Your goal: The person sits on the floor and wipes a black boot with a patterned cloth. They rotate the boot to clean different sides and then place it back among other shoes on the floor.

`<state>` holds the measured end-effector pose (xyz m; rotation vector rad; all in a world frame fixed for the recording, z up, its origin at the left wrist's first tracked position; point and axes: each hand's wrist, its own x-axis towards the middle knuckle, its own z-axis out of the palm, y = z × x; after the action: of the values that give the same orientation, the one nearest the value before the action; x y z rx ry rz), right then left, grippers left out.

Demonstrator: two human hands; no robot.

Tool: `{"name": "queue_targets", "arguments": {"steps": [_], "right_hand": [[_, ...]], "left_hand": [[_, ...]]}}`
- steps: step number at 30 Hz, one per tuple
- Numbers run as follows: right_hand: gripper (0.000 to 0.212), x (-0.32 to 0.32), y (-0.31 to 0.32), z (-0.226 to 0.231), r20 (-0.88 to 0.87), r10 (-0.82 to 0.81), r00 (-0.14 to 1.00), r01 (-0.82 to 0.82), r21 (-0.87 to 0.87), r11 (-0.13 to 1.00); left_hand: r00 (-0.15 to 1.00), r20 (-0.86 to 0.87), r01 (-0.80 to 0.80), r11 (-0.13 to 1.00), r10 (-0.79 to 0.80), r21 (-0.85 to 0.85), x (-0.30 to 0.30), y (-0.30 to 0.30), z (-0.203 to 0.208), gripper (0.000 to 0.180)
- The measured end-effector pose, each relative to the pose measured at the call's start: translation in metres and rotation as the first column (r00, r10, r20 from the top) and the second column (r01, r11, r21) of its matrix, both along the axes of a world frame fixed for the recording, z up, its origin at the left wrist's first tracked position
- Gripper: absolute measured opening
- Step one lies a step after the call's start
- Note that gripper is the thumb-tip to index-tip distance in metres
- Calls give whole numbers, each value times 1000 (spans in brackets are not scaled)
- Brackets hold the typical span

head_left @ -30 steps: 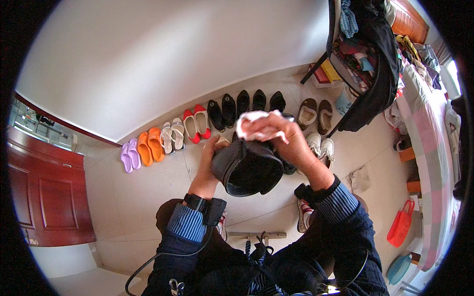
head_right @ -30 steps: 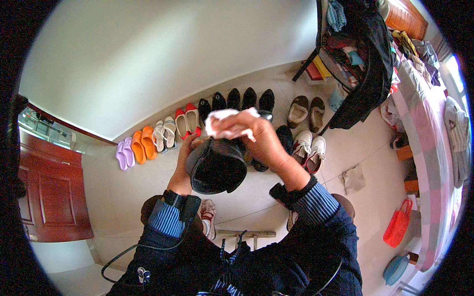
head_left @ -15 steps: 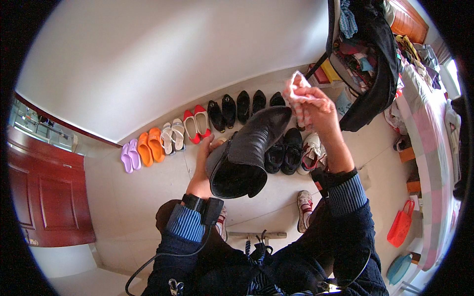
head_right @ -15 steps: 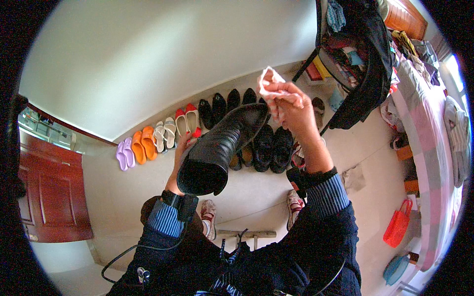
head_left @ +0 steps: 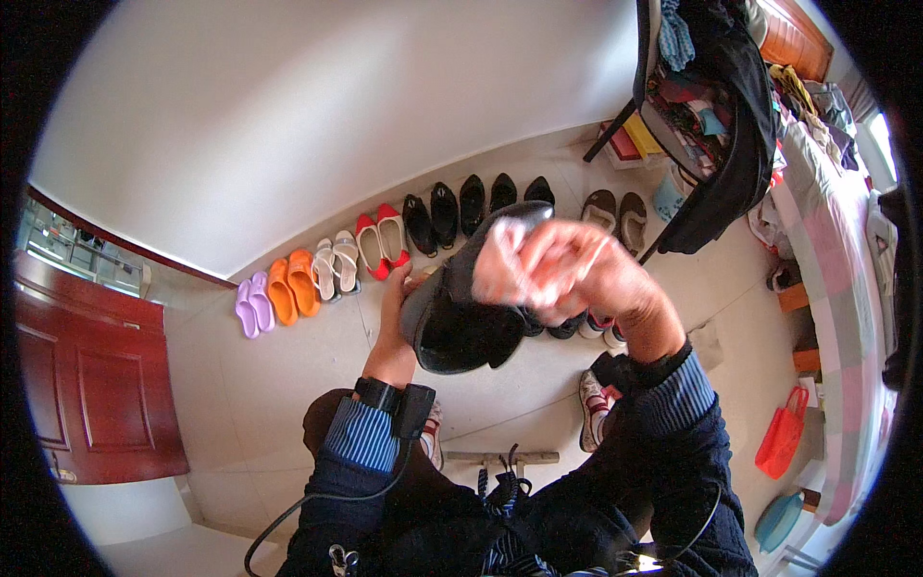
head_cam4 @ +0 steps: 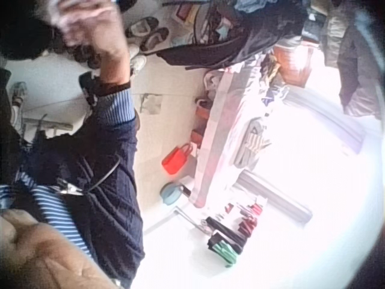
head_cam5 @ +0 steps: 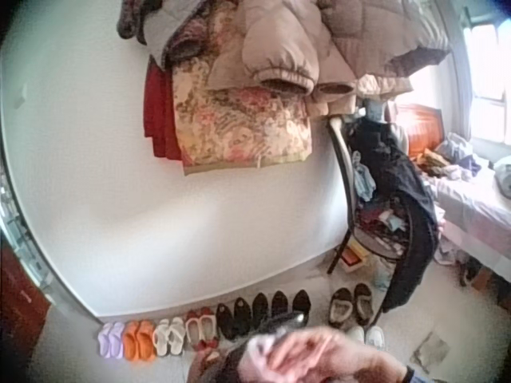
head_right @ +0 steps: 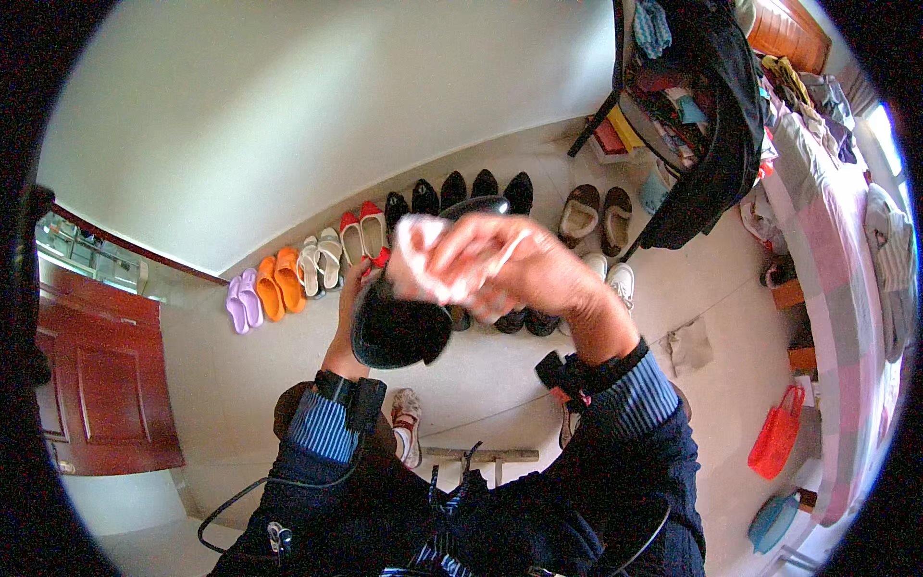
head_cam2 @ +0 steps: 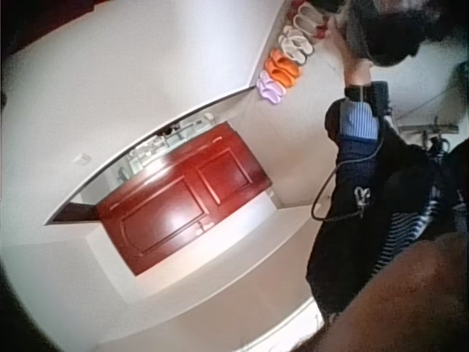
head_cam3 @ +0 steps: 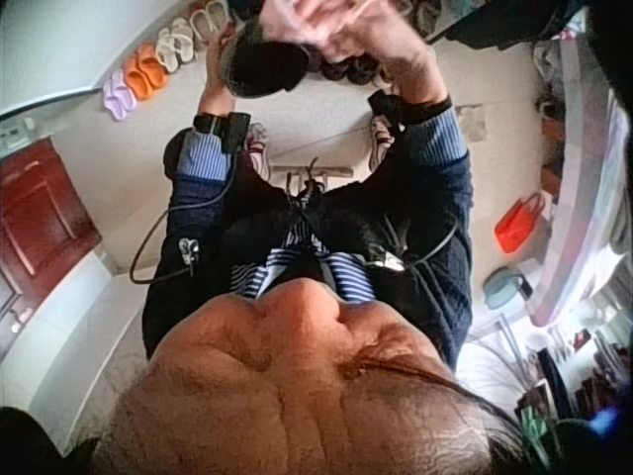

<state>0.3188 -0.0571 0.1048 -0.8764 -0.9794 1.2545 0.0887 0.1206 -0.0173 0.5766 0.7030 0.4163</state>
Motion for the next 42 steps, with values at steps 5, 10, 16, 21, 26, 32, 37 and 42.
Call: {"name": "queue_targets", "arguments": {"steps": [5,10,16,21,26,32,37,42], "right_hand": [[15,42,12,-21,186,-596,782,619,-117,776],[25,3,32,-53,341,-634,694,578,261,773],[27,-53,23,-26,86,-290,953,271,181,945],[18,-19,16,1,-97,-420,902,428,85,900],[37,-3,39,-25,517,-777,360,601,509,617],[24,-50,43,-39,543,-683,489,488,479,730],[19,-82,40,-6,-9,-383,924,382,91,920],[21,-39,31,5,-132,-534,835,546,71,835]], "left_hand": [[907,419,85,994,-46,-73,-6,-10,-7,42],[773,611,92,982,-174,163,3,-16,-14,41],[937,345,-35,964,-60,263,8,-12,-19,47],[978,102,-165,977,179,-134,8,-8,-29,42],[999,0,38,881,-43,471,10,-16,-58,47],[963,-255,259,-39,84,965,24,-28,-37,59],[985,74,-161,986,158,35,33,-42,15,55],[977,164,-85,958,134,-275,26,-17,0,28]]}}
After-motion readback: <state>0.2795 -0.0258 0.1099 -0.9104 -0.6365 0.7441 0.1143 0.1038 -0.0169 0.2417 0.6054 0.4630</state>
